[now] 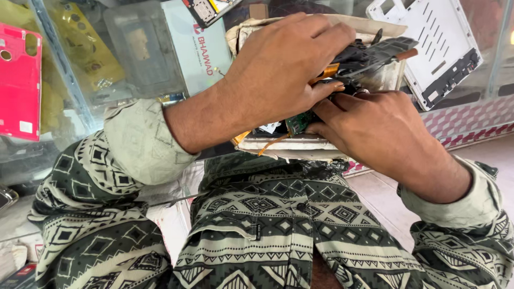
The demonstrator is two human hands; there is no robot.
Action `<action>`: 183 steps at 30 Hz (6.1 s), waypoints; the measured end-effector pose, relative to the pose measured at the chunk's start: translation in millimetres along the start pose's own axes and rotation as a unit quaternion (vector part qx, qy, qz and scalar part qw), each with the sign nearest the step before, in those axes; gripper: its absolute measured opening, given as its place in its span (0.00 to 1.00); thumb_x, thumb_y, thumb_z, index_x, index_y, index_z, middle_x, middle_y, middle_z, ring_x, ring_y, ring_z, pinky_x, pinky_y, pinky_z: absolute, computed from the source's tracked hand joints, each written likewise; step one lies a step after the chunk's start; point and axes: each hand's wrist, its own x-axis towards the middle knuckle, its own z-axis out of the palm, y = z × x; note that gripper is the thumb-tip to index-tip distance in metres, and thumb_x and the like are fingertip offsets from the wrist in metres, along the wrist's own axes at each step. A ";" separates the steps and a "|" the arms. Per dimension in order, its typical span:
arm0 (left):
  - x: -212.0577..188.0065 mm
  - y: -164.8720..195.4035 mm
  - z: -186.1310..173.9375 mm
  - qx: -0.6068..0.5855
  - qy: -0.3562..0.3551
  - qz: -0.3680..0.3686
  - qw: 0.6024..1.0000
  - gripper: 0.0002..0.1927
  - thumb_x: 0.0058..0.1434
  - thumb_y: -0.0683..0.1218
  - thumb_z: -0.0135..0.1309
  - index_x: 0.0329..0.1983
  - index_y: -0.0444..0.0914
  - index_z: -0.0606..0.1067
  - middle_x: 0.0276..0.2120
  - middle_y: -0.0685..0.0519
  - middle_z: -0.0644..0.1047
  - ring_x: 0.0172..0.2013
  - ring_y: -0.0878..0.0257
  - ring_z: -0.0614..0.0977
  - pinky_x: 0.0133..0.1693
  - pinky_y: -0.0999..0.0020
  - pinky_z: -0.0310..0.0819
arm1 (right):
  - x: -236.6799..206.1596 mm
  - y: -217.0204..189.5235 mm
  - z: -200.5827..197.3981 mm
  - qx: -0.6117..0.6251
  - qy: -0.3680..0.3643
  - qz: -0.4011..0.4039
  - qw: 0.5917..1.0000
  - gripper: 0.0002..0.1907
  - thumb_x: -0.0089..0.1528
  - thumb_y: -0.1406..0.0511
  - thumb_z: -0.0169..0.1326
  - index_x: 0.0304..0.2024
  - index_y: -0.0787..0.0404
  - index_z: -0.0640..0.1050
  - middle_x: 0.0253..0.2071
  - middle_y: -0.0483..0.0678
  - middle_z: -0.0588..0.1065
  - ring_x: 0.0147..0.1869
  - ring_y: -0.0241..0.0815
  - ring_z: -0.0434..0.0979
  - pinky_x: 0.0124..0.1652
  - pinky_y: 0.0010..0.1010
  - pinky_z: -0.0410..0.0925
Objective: The person holds a white box filled with phone components and flex cables and picks through its contents, lifting out parts such as a camera module and circuit boards, turning them over and placing them back. They then move the box aside, pick up a white branded box, and continue picking through the parts inside it.
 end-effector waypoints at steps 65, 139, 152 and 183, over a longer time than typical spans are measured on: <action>7.5 -8.2 2.9 0.057 0.005 0.034 0.998 0.30 0.64 0.63 0.64 0.55 0.36 0.72 0.43 0.49 0.77 0.45 0.52 0.81 0.43 0.57 0.78 | -27.5 53.2 7.0 0.102 0.116 0.020 0.988 0.10 0.60 0.67 0.64 0.41 0.67 0.82 0.23 0.47 0.76 0.21 0.34 0.73 0.21 0.24 0.65; 6.8 1.7 0.8 0.040 0.014 0.025 0.999 0.27 0.57 0.59 0.68 0.51 0.38 0.75 0.41 0.46 0.77 0.48 0.47 0.80 0.49 0.52 0.76 | -23.3 12.8 -3.7 -0.015 0.141 -0.062 0.988 0.03 0.60 0.65 0.65 0.34 0.57 0.85 0.19 0.44 0.73 0.18 0.37 0.69 0.20 0.34 0.62; 7.5 -2.7 2.8 0.039 0.013 0.018 0.999 0.28 0.55 0.59 0.68 0.51 0.39 0.74 0.40 0.48 0.76 0.46 0.49 0.80 0.48 0.53 0.76 | 15.2 14.9 -6.2 -0.040 -0.097 -0.044 0.993 0.05 0.56 0.66 0.54 0.26 0.56 0.80 0.20 0.50 0.77 0.24 0.49 0.80 0.23 0.40 0.72; 7.8 -4.1 -1.5 0.031 0.021 0.020 0.999 0.27 0.60 0.61 0.66 0.52 0.39 0.75 0.40 0.49 0.76 0.47 0.50 0.80 0.47 0.54 0.76 | 14.7 15.8 -2.1 -0.093 -0.135 -0.078 0.983 0.17 0.58 0.65 0.52 0.49 0.46 0.81 0.24 0.46 0.78 0.22 0.45 0.81 0.22 0.38 0.73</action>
